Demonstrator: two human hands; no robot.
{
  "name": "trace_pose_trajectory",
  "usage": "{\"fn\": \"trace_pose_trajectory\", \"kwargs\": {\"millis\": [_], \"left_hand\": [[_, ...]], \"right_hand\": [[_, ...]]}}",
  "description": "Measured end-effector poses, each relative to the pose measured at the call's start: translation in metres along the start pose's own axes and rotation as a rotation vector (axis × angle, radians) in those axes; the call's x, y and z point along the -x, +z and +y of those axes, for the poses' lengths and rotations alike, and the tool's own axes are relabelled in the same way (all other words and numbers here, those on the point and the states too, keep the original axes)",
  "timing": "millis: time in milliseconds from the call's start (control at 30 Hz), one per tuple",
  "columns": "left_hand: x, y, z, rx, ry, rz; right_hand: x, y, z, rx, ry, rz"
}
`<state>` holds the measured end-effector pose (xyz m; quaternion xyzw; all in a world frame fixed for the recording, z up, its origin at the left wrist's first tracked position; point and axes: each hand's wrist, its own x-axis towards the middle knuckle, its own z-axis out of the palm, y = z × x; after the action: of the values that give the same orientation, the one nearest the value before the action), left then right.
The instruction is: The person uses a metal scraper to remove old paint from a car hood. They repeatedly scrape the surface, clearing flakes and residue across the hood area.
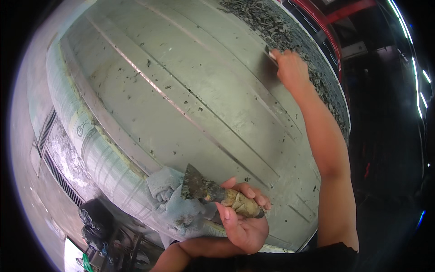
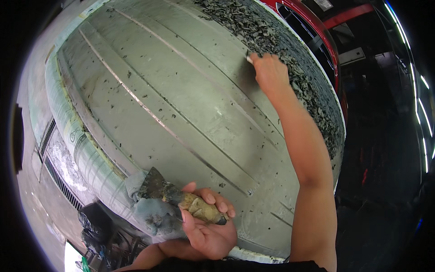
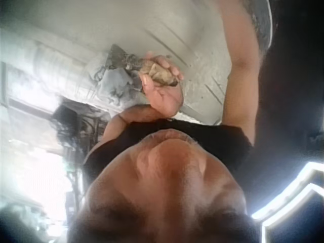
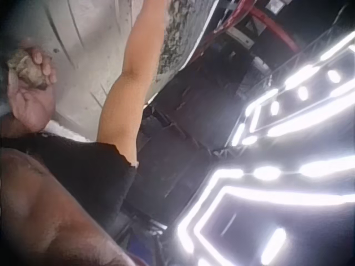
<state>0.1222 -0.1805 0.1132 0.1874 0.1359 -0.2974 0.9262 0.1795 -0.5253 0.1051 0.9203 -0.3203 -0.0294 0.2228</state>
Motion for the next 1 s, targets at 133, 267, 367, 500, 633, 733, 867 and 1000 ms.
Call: {"fn": "trace_pose_trajectory", "kwargs": {"millis": [133,267,367,500,633,733,867,1000], "left_hand": [[-0.001,-0.001,-0.001,0.023,-0.023,0.036],[0.000,-0.003,-0.001,0.001,-0.031,0.042],[0.003,-0.002,-0.002,-0.022,-0.062,0.045],[0.002,0.001,-0.005,-0.054,-0.029,-0.022],[-0.001,0.001,-0.004,-0.058,-0.031,-0.057],[0.002,0.000,-0.006,-0.066,-0.051,-0.041],[0.003,0.001,-0.007,-0.105,-0.057,-0.031],[0.002,0.000,-0.004,-0.100,-0.062,-0.035]], "right_hand": [[0.020,-0.011,0.015,-0.045,0.081,0.136],[0.083,-0.030,-0.003,-0.043,0.029,0.008],[0.113,-0.017,-0.014,-0.133,-0.069,-0.026],[0.072,0.009,0.017,-0.068,0.050,0.050],[0.051,-0.005,0.043,-0.092,0.137,0.154],[0.054,-0.019,0.045,-0.229,0.189,0.010],[0.045,-0.017,0.038,-0.269,0.183,-0.139],[0.031,-0.003,0.059,-0.159,0.199,-0.171]]}}
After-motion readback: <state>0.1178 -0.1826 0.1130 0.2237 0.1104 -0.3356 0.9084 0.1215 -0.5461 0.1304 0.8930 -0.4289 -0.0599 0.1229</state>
